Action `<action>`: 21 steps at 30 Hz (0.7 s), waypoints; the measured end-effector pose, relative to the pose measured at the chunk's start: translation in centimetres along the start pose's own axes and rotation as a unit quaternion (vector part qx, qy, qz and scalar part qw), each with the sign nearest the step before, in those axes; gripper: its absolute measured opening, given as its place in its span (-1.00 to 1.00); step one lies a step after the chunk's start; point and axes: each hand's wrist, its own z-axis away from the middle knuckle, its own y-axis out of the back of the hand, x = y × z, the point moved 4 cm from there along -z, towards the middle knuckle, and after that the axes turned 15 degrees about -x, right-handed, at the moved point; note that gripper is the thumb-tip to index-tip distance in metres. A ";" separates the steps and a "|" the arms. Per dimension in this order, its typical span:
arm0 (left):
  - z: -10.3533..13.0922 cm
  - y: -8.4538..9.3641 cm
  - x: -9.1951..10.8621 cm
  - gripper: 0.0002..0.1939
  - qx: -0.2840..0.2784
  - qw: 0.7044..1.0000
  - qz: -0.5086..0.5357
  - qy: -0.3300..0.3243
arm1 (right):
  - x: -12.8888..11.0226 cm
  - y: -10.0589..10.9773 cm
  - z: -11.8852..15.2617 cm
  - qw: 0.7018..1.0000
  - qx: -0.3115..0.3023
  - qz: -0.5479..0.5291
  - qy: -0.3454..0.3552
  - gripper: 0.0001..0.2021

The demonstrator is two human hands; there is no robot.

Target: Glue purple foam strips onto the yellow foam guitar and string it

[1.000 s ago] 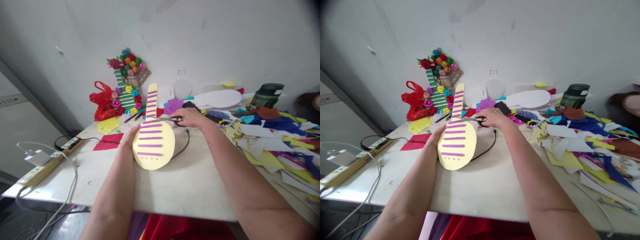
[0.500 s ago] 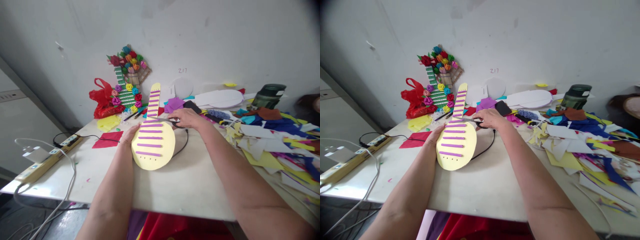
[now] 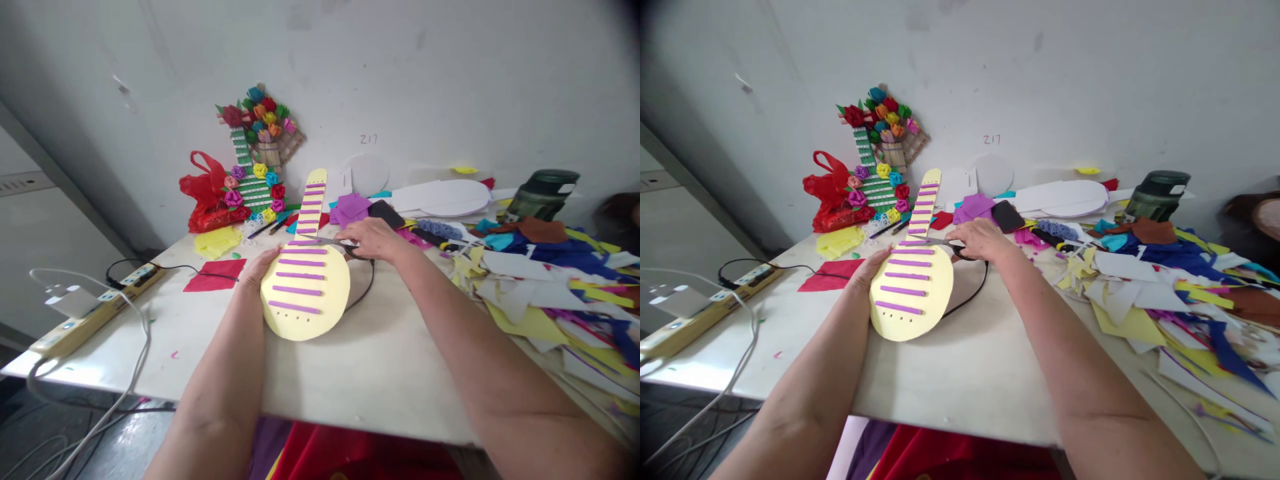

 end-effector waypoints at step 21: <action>0.2 -1.3 0.2 -0.65 -0.016 1.000 0.009 0.012 | 0.4 -0.7 0.0 0.996 0.008 -0.084 0.000 -0.72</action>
